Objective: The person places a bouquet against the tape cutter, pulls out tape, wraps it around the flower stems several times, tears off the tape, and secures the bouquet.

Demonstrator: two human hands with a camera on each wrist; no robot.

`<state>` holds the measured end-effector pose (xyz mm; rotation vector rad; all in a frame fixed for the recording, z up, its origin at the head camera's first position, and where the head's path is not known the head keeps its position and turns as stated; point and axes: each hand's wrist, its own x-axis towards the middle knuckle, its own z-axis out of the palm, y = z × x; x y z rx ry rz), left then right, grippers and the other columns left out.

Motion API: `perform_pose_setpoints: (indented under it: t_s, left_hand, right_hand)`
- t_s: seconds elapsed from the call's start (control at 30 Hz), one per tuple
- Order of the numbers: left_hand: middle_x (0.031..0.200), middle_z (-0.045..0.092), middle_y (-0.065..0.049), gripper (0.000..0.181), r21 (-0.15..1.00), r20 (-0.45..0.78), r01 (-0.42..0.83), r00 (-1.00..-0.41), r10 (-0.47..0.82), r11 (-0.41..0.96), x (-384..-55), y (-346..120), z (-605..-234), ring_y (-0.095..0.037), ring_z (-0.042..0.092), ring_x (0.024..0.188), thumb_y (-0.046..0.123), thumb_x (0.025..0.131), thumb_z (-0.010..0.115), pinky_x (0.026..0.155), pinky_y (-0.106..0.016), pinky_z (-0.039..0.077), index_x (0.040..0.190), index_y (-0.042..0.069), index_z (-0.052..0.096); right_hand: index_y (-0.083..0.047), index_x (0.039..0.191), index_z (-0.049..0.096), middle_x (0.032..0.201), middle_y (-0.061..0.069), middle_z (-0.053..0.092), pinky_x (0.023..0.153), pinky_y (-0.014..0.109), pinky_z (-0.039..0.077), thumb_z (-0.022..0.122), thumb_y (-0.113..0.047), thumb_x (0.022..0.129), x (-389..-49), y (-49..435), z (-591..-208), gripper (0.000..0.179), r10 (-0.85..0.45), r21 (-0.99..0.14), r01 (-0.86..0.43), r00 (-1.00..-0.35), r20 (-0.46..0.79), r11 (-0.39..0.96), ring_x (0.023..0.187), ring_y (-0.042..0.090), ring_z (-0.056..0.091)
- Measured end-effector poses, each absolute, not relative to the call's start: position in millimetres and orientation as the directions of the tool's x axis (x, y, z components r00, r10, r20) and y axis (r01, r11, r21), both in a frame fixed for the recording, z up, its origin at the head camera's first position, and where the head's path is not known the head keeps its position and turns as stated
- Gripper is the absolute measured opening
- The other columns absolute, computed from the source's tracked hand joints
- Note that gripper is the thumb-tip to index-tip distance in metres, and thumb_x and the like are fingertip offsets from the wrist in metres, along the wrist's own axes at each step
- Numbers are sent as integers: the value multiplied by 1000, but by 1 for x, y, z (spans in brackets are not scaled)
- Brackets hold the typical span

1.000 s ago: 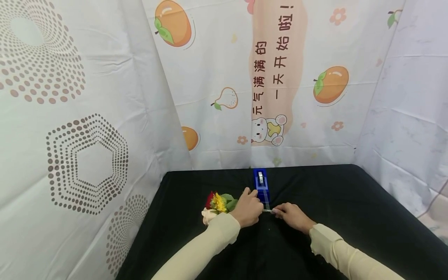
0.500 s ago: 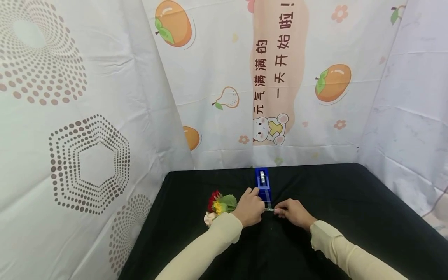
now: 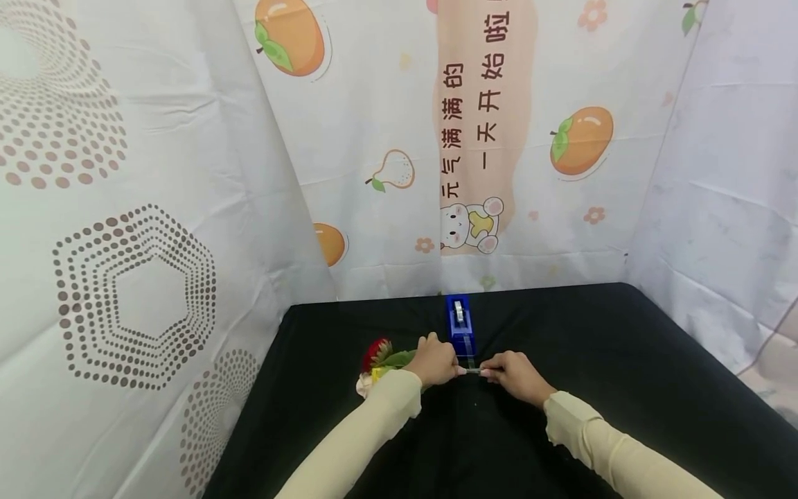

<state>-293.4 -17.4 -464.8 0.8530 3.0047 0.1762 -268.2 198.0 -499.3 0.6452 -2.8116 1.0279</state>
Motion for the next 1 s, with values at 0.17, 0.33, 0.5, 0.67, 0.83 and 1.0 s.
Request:
perform_pose_setpoints:
  t_s: [0.17, 0.33, 0.5, 0.67, 0.83, 1.0]
  left_hand:
    - [84, 72, 15, 24, 58, 101, 526, -849, 519, 849, -292, -20, -468, -15, 38, 78, 44, 97, 70, 75, -32, 30, 89, 27, 84]
    - [68, 62, 15, 30, -53, 184, 558, -810, 557, 828, -290, -20, -477, -16, 36, 78, 45, 99, 67, 74, -32, 25, 77, 28, 79]
    - [53, 48, 11, 42, -218, 280, 580, -733, 619, 785, -288, -17, -482, -16, 33, 79, 41, 100, 66, 74, -34, 22, 60, 28, 66]
    - [52, 49, 9, 45, -318, 339, 567, -680, 650, 760, -287, -17, -483, -16, 33, 81, 40, 98, 68, 74, -35, 22, 55, 27, 60]
    - [64, 64, 10, 38, -374, 390, 556, -632, 670, 742, -285, -19, -485, -15, 37, 85, 44, 96, 69, 76, -35, 26, 62, 28, 70]
    - [79, 72, 11, 33, -453, 406, 545, -578, 708, 705, -285, -21, -486, -16, 40, 89, 45, 96, 69, 78, -35, 29, 68, 29, 74]
  right_hand:
    - [-10, 102, 81, 85, -7, 70, 63, 26, 49, 70, -10, 97, -269, 195, -499, 11, -366, -590, -412, -908, 204, 694, 67, 5, 58]
    - [-11, 101, 80, 88, -7, 70, 66, 29, 48, 71, -11, 97, -268, 193, -500, 10, -362, -570, -417, -907, 215, 708, 70, 6, 56]
    - [-14, 99, 80, 86, -10, 68, 68, 30, 48, 72, -14, 97, -270, 195, -502, 8, -352, -544, -428, -904, 244, 722, 72, 5, 55]
    - [-13, 98, 80, 84, -9, 66, 68, 30, 48, 65, -21, 102, -274, 195, -500, 17, -348, -589, -395, -916, 198, 705, 72, 6, 55]
    - [-13, 92, 79, 84, -6, 68, 71, 33, 49, 59, -28, 106, -277, 192, -498, 28, -321, -664, -301, -942, 97, 684, 73, 11, 58]
    - [-11, 95, 79, 83, -2, 70, 76, 37, 48, 56, -33, 107, -280, 189, -497, 34, -281, -741, -165, -959, -33, 651, 76, 15, 61]
